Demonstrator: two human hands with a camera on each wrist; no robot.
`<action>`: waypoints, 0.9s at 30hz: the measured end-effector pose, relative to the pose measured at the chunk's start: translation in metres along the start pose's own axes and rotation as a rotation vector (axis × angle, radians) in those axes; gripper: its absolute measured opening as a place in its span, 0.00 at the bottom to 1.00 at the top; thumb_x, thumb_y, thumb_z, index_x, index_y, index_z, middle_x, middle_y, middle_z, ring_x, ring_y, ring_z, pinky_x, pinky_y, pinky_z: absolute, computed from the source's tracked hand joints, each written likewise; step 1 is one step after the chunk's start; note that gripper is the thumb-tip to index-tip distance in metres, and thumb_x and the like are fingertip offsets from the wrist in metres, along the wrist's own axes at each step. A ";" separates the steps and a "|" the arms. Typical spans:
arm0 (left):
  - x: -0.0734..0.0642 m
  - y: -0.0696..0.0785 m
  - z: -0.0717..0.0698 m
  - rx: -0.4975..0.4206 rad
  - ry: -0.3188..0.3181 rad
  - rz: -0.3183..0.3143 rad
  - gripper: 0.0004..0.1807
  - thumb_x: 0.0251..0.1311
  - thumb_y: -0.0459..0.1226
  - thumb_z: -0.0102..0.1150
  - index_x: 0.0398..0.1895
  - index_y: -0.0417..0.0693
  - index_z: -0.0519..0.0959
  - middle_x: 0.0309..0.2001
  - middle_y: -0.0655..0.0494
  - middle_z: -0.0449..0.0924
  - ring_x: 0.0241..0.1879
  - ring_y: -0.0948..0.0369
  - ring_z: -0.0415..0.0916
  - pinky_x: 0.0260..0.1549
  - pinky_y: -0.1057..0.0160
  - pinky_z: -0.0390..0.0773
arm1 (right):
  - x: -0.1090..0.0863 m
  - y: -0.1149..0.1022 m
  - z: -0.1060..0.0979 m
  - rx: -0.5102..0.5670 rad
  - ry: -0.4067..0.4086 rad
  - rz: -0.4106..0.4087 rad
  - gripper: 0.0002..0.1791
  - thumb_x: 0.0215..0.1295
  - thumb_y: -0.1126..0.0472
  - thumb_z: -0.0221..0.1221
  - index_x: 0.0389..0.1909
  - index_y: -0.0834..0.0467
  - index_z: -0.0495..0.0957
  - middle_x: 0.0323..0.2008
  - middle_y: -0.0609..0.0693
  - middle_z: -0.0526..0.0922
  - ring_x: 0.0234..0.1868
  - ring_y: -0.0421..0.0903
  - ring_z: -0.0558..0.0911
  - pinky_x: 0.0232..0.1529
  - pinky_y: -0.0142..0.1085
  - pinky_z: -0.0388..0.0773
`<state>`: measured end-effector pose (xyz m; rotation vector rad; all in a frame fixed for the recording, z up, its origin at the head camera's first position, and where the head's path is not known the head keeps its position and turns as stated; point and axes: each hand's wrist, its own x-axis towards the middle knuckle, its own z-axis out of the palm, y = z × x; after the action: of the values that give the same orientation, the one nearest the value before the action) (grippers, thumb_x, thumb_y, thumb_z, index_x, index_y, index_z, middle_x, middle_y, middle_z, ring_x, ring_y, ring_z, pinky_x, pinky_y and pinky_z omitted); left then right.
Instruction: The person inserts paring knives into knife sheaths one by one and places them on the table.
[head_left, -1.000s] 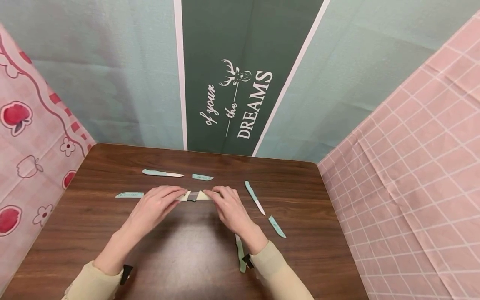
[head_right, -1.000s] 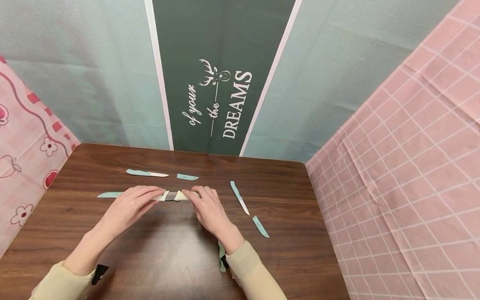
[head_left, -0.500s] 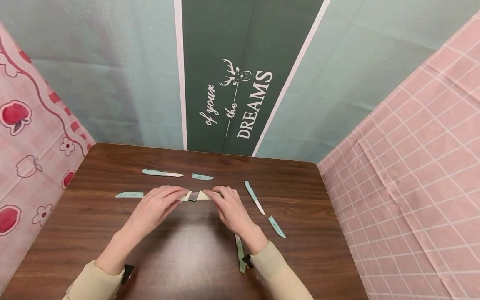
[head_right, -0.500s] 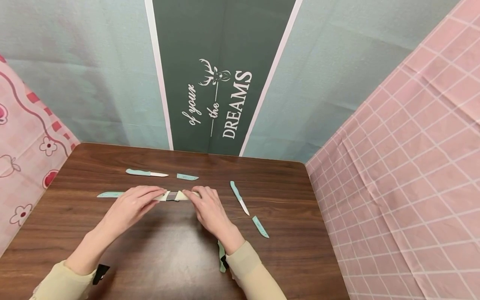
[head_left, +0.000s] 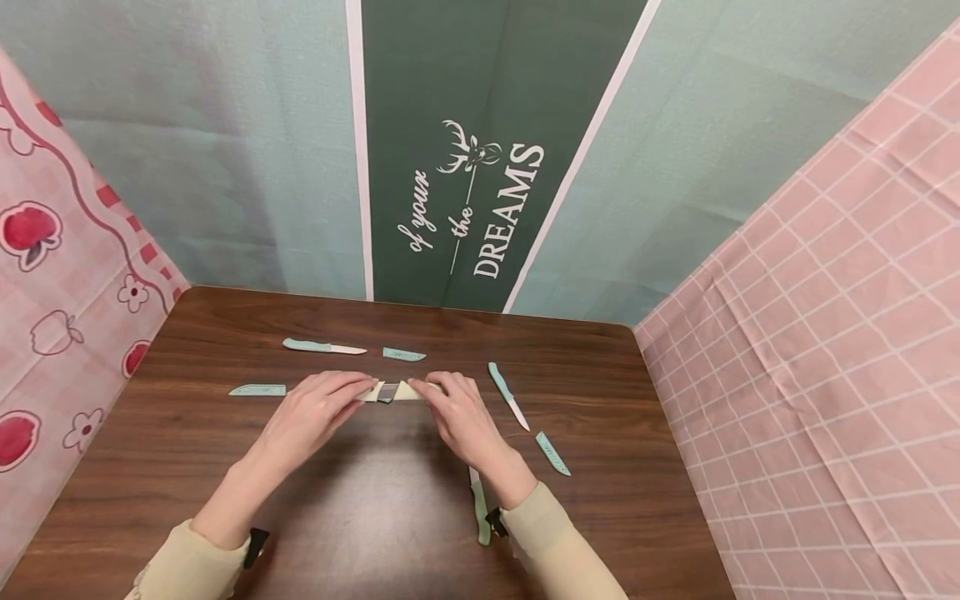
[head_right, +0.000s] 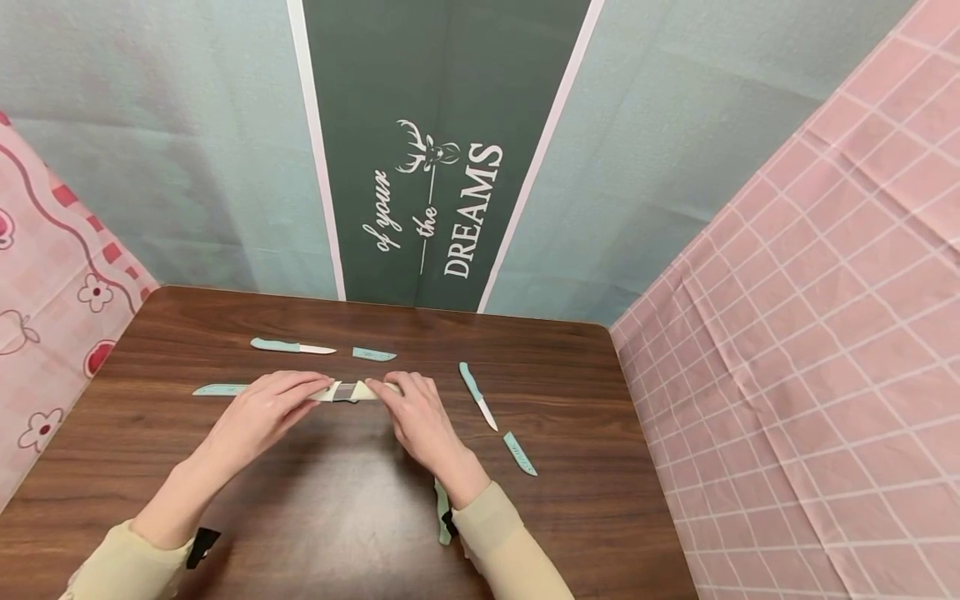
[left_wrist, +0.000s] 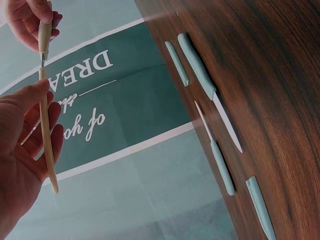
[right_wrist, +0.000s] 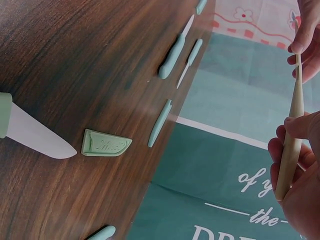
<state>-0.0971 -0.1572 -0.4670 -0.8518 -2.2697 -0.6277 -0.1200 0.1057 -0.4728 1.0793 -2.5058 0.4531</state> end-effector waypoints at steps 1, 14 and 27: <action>0.000 0.000 0.000 -0.001 -0.001 0.000 0.29 0.76 0.51 0.35 0.51 0.44 0.84 0.46 0.52 0.86 0.44 0.53 0.83 0.43 0.52 0.82 | 0.000 0.000 0.000 0.001 0.000 0.000 0.22 0.70 0.68 0.57 0.62 0.49 0.77 0.49 0.48 0.80 0.46 0.47 0.79 0.46 0.41 0.74; 0.003 0.003 0.005 -0.011 -0.007 -0.003 0.18 0.74 0.45 0.51 0.51 0.44 0.84 0.46 0.53 0.86 0.44 0.54 0.83 0.43 0.53 0.82 | 0.000 -0.001 0.001 -0.005 0.013 0.002 0.22 0.69 0.69 0.58 0.61 0.50 0.78 0.48 0.48 0.80 0.46 0.47 0.79 0.46 0.41 0.74; 0.004 0.006 0.008 0.004 -0.002 -0.014 0.25 0.42 0.28 0.76 0.49 0.43 0.85 0.45 0.52 0.86 0.44 0.53 0.83 0.43 0.53 0.82 | 0.000 -0.002 0.002 -0.007 0.004 0.008 0.22 0.69 0.69 0.59 0.61 0.50 0.78 0.49 0.48 0.80 0.46 0.47 0.79 0.45 0.41 0.73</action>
<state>-0.0978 -0.1464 -0.4685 -0.8358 -2.2798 -0.6284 -0.1190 0.1036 -0.4741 1.0659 -2.5074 0.4481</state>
